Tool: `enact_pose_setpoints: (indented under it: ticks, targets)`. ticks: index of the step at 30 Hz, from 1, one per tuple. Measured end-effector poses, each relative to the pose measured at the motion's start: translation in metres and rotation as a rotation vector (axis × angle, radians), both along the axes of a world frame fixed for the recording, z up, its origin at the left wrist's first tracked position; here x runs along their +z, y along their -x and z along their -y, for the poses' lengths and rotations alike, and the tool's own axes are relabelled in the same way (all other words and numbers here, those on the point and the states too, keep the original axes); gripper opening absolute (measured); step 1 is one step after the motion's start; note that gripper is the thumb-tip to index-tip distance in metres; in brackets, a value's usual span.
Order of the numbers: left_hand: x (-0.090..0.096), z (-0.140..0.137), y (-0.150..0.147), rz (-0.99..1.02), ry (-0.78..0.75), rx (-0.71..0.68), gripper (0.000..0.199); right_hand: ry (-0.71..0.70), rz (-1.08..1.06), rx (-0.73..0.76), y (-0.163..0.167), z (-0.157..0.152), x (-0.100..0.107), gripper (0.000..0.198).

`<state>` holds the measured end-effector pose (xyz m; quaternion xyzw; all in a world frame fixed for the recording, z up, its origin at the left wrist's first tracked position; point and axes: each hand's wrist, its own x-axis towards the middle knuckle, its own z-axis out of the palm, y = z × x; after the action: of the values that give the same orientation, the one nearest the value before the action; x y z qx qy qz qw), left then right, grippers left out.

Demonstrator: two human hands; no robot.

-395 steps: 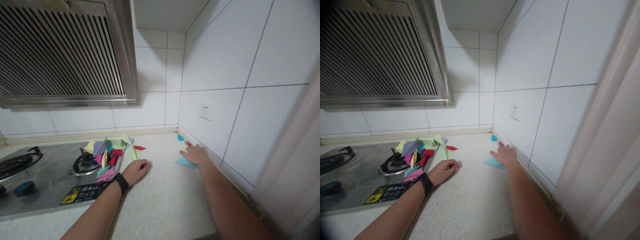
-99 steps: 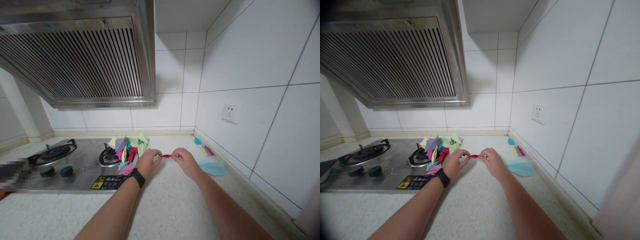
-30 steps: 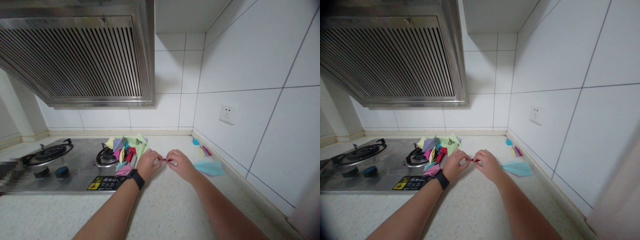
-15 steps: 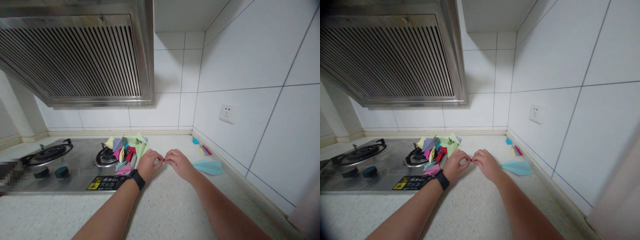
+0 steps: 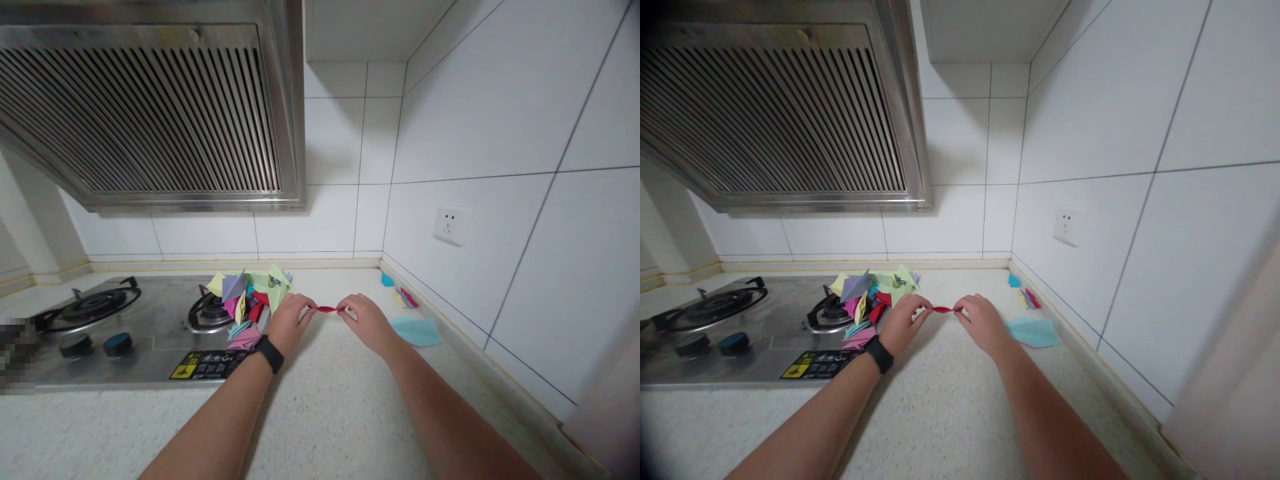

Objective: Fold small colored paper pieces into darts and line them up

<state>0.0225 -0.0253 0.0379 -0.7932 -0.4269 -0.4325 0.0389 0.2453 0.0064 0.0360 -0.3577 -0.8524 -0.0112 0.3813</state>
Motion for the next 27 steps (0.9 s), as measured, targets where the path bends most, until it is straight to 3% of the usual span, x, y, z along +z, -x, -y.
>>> enact_pose_setpoints:
  ticks: [10, 27]
  targets:
    - [-0.011, -0.009, 0.002, 0.053, 0.048, -0.013, 0.010, -0.022, -0.012, -0.058, -0.001, 0.003, 0.005, 0.008]
    - [-0.005, -0.005, 0.002, 0.041, 0.075, 0.004, 0.012, 0.014, -0.048, -0.043, -0.001, 0.002, 0.004, 0.008]
